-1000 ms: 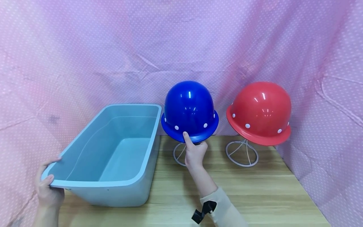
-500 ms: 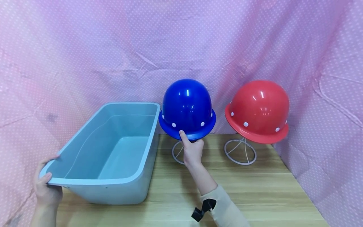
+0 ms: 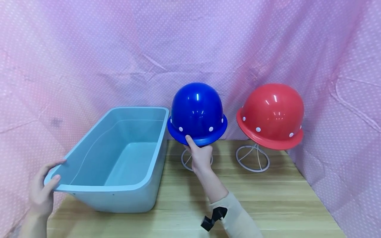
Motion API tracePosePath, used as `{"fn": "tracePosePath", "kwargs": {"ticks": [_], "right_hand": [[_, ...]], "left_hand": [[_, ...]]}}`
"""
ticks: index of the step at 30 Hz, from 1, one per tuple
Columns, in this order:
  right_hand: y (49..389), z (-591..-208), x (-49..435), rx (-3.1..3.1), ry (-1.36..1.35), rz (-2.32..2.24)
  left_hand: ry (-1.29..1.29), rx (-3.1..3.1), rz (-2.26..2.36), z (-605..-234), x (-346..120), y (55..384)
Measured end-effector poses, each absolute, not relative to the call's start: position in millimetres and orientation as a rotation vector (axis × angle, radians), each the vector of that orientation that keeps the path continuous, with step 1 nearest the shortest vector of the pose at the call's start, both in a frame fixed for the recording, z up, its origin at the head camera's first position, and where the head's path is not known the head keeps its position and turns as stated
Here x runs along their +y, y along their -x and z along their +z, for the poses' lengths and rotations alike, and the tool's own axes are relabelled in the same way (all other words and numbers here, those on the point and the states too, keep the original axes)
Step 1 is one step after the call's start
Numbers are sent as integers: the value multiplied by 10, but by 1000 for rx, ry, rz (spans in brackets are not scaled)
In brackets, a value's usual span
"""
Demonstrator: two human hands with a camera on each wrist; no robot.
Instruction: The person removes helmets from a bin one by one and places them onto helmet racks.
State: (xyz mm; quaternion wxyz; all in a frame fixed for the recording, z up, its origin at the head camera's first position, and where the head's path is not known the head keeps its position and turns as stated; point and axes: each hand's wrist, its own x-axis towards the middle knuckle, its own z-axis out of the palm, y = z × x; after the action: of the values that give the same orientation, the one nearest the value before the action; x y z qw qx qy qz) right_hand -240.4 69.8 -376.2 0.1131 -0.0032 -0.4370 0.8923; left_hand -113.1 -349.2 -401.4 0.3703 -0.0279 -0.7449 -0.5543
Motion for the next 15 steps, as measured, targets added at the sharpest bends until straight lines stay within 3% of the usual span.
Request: {"fn": "tracePosePath", "kwargs": {"ticks": [8, 15], "right_hand": [[2383, -3736, 776, -1367, -74, 2680], [2314, -3753, 854, -1551, -157, 2660]], "left_hand": [[174, -1951, -895, -3626, -3400, 1117], [284, -2083, -733, -3323, -3057, 1091]]}}
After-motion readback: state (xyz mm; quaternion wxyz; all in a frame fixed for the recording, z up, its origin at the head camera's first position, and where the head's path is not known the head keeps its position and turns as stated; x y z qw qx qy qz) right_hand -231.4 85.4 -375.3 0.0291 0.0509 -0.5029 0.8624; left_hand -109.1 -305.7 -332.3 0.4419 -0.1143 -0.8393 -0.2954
